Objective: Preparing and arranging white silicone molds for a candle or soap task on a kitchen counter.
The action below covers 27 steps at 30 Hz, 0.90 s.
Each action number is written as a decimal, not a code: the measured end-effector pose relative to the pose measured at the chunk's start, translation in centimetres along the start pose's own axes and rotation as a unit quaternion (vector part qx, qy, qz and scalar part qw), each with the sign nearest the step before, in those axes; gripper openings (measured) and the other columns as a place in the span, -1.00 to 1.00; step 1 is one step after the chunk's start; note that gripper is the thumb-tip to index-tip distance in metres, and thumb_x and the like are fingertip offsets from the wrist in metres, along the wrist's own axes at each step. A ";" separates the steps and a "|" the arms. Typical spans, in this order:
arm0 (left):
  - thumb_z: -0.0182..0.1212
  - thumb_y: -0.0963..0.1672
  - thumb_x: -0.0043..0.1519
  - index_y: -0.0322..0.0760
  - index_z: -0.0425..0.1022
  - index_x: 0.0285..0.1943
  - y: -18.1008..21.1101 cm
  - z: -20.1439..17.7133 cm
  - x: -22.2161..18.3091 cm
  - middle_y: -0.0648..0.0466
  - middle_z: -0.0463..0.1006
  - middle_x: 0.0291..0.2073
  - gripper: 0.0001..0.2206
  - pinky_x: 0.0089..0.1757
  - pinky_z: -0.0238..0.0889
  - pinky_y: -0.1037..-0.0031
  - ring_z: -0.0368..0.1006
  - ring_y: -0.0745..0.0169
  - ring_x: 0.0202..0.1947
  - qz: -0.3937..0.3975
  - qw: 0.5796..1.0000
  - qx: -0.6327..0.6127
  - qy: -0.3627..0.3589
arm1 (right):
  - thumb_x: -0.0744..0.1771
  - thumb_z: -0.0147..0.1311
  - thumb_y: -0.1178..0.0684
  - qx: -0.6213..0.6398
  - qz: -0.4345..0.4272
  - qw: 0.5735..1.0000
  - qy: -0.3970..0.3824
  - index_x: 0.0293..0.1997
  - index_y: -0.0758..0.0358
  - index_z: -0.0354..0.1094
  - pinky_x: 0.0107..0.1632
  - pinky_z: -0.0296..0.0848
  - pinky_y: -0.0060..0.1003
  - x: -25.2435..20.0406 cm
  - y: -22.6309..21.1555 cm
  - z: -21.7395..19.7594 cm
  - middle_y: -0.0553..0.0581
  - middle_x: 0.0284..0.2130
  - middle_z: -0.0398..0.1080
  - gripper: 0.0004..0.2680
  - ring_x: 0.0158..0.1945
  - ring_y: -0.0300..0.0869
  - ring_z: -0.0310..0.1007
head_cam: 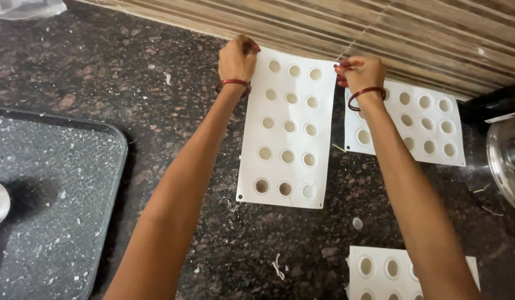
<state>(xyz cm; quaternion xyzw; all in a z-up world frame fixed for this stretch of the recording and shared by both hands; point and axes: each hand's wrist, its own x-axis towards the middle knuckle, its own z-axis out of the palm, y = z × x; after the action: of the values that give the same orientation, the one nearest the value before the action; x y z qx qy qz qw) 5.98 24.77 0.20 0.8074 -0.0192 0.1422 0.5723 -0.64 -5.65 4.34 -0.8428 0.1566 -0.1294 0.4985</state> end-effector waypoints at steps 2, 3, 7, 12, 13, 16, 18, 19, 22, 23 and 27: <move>0.23 -0.15 0.16 -0.19 0.65 -0.29 0.1 0.2 0.4 0.01 0.70 -0.37 -0.91 -0.22 0.44 0.26 0.64 0.00 -0.29 -0.012 1.000 0.003 0.007 | 0.28 0.29 0.29 -0.004 0.003 1.000 0.004 -0.24 0.36 0.55 -0.38 0.63 -0.44 0.5 -0.1 0.3 0.15 -0.34 0.60 -0.94 -0.38 -0.28 0.61; 0.25 -0.14 0.15 -0.19 0.66 -0.29 -0.1 0.4 0.7 -0.01 0.70 -0.36 -0.91 -0.23 0.43 0.24 0.63 -0.03 -0.27 -0.010 1.000 0.014 0.017 | 0.28 0.30 0.28 -0.004 0.000 1.000 0.005 -0.23 0.37 0.55 -0.38 0.64 -0.44 0.8 -0.1 0.4 0.16 -0.34 0.60 -0.93 -0.39 -0.28 0.62; 0.21 -0.17 0.13 -0.15 0.66 -0.28 -0.8 1.2 1.5 0.02 0.71 -0.33 -0.89 -0.22 0.43 0.25 0.65 0.00 -0.26 -0.033 0.999 0.007 0.011 | 0.27 0.31 0.26 -0.051 0.011 0.999 0.017 -0.23 0.36 0.55 -0.38 0.63 -0.45 -0.2 -2.3 0.8 0.14 -0.34 0.60 -0.92 -0.40 -0.28 0.63; 0.20 -0.18 0.12 -0.15 0.66 -0.27 -0.9 1.6 1.9 0.03 0.71 -0.33 -0.88 -0.20 0.43 0.26 0.64 0.01 -0.25 -0.044 0.999 0.010 0.011 | 0.27 0.32 0.26 -0.040 0.011 0.999 0.014 -0.23 0.39 0.55 -0.38 0.63 -0.45 0.6 -1.8 1.0 0.15 -0.34 0.60 -0.92 -0.40 -0.27 0.62; 0.20 -0.18 0.13 -0.16 0.66 -0.27 -1.0 1.7 1.9 0.03 0.71 -0.34 -0.88 -0.19 0.43 0.26 0.64 0.01 -0.25 -0.043 0.999 0.013 0.009 | 0.27 0.31 0.26 -0.040 0.012 0.999 0.015 -0.23 0.39 0.55 -0.38 0.63 -0.46 0.7 -1.7 1.0 0.15 -0.34 0.61 -0.92 -0.40 -0.27 0.62; 0.22 -0.17 0.13 -0.16 0.66 -0.28 -1.3 2.0 2.0 0.05 0.71 -0.35 -0.90 -0.20 0.43 0.28 0.64 0.03 -0.26 -0.036 0.999 0.006 0.020 | 0.26 0.31 0.27 -0.044 0.000 0.999 0.017 -0.25 0.39 0.56 -0.40 0.63 -0.43 1.2 -0.9 1.3 0.14 -0.34 0.60 -0.93 -0.39 -0.27 0.62; 0.24 -0.15 0.14 -0.15 0.66 -0.28 -1.4 2.1 2.0 0.04 0.72 -0.34 -0.91 -0.20 0.43 0.28 0.64 0.04 -0.26 -0.037 0.999 0.009 0.020 | 0.27 0.29 0.28 -0.036 0.003 0.999 0.014 -0.25 0.39 0.56 -0.39 0.64 -0.42 1.6 0.0 1.4 0.15 -0.35 0.60 -0.94 -0.38 -0.27 0.63; 0.25 -0.14 0.15 -0.15 0.66 -0.28 -1.4 2.1 1.9 0.04 0.72 -0.34 -0.91 -0.20 0.43 0.28 0.65 0.04 -0.26 -0.038 0.999 0.012 0.022 | 0.27 0.27 0.28 -0.028 0.005 1.000 0.011 -0.25 0.39 0.55 -0.38 0.65 -0.41 1.8 0.4 1.5 0.15 -0.36 0.59 -0.95 -0.37 -0.27 0.65; 0.32 -0.11 0.15 -0.20 0.67 -0.28 -3.5 2.9 2.7 -0.03 0.70 -0.34 -0.90 -0.18 0.46 0.28 0.65 0.01 -0.26 0.012 0.999 0.017 0.027 | 0.29 0.25 0.29 -0.037 0.009 0.999 -0.018 -0.23 0.38 0.54 -0.35 0.64 -0.41 2.2 0.8 1.2 0.15 -0.34 0.60 -0.95 -0.36 -0.25 0.64; 0.32 -0.11 0.15 -0.20 0.67 -0.28 -3.9 2.8 2.7 -0.03 0.70 -0.34 -0.90 -0.18 0.46 0.28 0.65 0.01 -0.26 0.012 0.999 0.017 0.027 | 0.29 0.25 0.29 -0.037 0.008 0.999 -0.018 -0.23 0.38 0.54 -0.35 0.64 -0.41 2.2 0.9 1.2 0.15 -0.34 0.60 -0.95 -0.36 -0.25 0.64; 0.30 -0.09 0.16 -0.23 0.66 -0.24 -4.2 2.2 2.7 -0.06 0.69 -0.30 -0.86 -0.16 0.46 0.26 0.65 -0.03 -0.23 0.022 0.999 0.034 0.004 | 0.29 0.17 0.33 -0.035 -0.014 0.998 -0.044 -0.15 0.42 0.54 -0.32 0.67 -0.41 2.8 1.8 0.3 0.16 -0.30 0.59 -0.89 -0.31 -0.24 0.65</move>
<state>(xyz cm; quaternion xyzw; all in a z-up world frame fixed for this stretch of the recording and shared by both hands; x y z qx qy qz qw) 9.87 24.57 -3.66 0.8251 -0.0300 0.1584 0.5415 1.85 -7.29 2.80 -0.8668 0.1274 -0.0938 0.4728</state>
